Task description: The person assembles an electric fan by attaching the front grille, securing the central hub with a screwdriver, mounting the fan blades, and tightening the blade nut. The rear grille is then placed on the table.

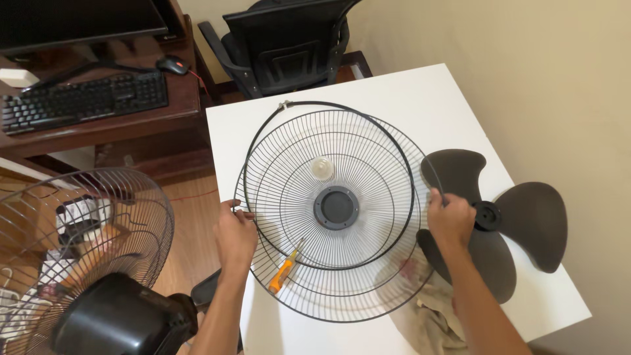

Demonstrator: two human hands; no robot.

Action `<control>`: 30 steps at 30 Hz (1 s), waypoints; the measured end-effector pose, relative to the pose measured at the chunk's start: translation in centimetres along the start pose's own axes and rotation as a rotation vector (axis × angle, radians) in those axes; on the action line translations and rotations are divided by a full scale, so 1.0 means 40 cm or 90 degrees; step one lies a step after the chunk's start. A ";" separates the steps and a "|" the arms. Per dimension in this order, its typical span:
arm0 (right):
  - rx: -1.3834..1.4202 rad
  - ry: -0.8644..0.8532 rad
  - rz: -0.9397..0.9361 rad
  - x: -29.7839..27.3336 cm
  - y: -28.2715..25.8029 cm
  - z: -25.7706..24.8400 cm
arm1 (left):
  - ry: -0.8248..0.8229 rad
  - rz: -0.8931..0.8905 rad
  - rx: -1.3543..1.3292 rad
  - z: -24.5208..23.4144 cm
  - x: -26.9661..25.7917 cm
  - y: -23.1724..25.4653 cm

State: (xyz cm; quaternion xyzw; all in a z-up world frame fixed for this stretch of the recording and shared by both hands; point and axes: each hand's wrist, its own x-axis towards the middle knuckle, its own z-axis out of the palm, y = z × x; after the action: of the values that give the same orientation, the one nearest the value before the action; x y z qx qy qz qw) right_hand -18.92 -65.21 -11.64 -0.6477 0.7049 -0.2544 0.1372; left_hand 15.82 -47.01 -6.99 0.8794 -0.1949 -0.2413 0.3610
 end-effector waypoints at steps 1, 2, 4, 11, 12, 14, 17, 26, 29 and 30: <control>-0.009 -0.002 -0.014 0.013 -0.003 0.001 | -0.006 -0.002 0.005 -0.001 -0.005 -0.005; -0.018 -0.003 -0.030 0.032 -0.009 0.002 | -0.011 -0.002 0.009 -0.002 -0.012 -0.007; -0.036 -0.023 -0.054 0.067 -0.026 0.005 | -0.023 -0.022 0.005 -0.004 -0.027 -0.013; -0.020 -0.072 -0.101 0.138 -0.082 0.040 | 0.000 -0.079 0.050 0.002 -0.067 -0.021; -0.031 -0.077 -0.115 0.147 -0.088 0.047 | 0.004 -0.094 0.059 0.000 -0.068 -0.018; -0.055 -0.088 -0.145 0.165 -0.096 0.057 | 0.004 -0.103 0.000 -0.005 -0.072 -0.010; -0.051 -0.101 -0.146 0.190 -0.105 0.071 | -0.012 -0.135 -0.047 -0.009 -0.079 0.004; -0.082 -0.137 -0.164 0.217 -0.111 0.101 | -0.038 -0.225 -0.053 -0.001 -0.098 0.031; -0.075 -0.148 -0.139 0.210 -0.119 0.102 | -0.040 -0.244 -0.080 -0.002 -0.110 0.032; -0.076 -0.156 -0.135 0.209 -0.124 0.099 | -0.038 -0.248 -0.095 -0.002 -0.113 0.033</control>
State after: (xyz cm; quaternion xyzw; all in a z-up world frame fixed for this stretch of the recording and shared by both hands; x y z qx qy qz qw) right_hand -13.70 -74.31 -11.16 -0.7514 0.6248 -0.1441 0.1558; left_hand 12.00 -45.50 -4.71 0.8639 -0.0136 -0.3465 0.3654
